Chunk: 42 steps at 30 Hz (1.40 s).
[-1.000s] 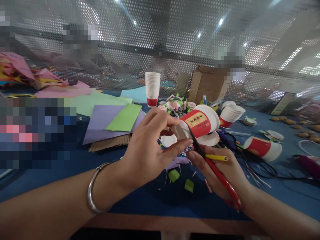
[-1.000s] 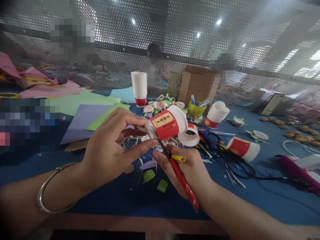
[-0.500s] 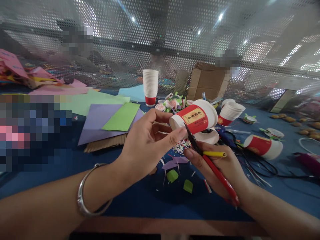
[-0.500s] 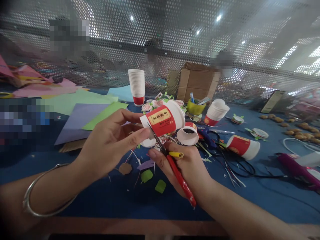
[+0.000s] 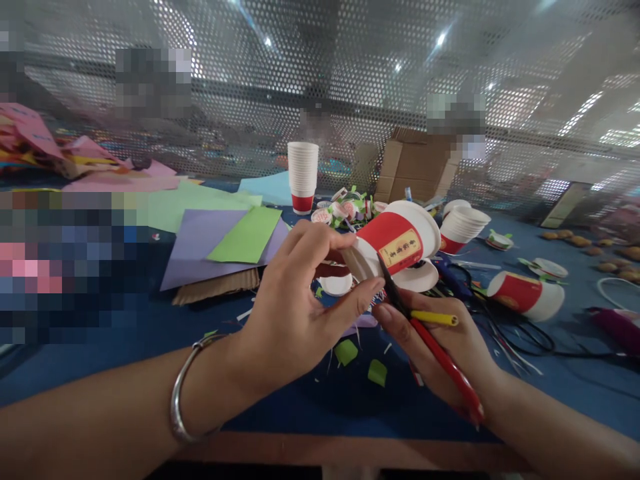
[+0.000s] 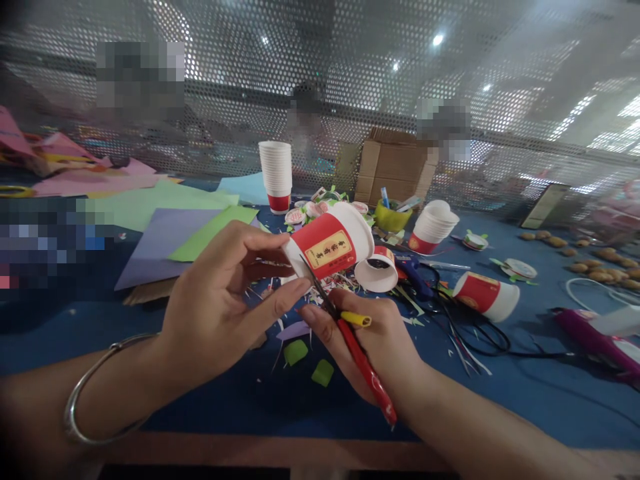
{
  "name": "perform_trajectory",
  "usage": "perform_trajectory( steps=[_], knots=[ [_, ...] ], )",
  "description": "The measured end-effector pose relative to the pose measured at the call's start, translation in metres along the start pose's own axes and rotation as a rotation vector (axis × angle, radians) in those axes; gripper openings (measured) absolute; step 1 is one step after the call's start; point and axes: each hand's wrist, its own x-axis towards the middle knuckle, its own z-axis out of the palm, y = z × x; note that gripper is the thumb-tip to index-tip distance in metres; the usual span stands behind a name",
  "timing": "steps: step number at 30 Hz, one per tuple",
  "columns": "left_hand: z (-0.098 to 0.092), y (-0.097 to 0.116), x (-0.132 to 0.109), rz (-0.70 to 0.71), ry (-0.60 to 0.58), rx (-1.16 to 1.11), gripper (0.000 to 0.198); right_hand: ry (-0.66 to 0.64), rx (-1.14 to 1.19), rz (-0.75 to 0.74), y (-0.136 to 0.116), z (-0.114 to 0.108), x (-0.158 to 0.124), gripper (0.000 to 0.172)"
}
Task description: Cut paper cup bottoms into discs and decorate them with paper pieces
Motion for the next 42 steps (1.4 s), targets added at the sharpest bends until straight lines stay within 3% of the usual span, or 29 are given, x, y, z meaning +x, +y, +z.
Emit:
perform_trajectory(
  steps=[6,11,15,21,28,36,42],
  knots=[
    [0.003,0.0,0.001,-0.057,-0.004,-0.088,0.036,0.045,0.019,-0.039,-0.002,0.001,-0.001,0.038],
    [0.007,0.0,0.009,-0.277,0.028,-0.296,0.033,0.046,-0.008,-0.059,0.001,0.001,0.004,0.021],
    [0.008,-0.003,0.014,-0.372,0.038,-0.366,0.028,0.04,-0.022,-0.035,0.002,-0.001,0.006,0.025],
    [0.007,-0.004,0.014,-0.28,0.067,-0.313,0.022,-0.042,0.026,0.044,0.001,-0.001,0.003,0.03],
    [0.007,-0.004,0.007,-0.18,-0.015,-0.184,0.025,-0.106,0.065,0.061,0.003,-0.002,0.002,0.031],
    [0.004,-0.003,-0.001,-0.005,-0.024,-0.019,0.028,-0.055,0.058,-0.013,0.004,0.0,0.001,0.032],
    [0.003,-0.004,-0.001,0.027,-0.018,-0.005,0.03,-0.098,0.166,0.101,0.005,0.002,-0.003,0.034]
  ],
)
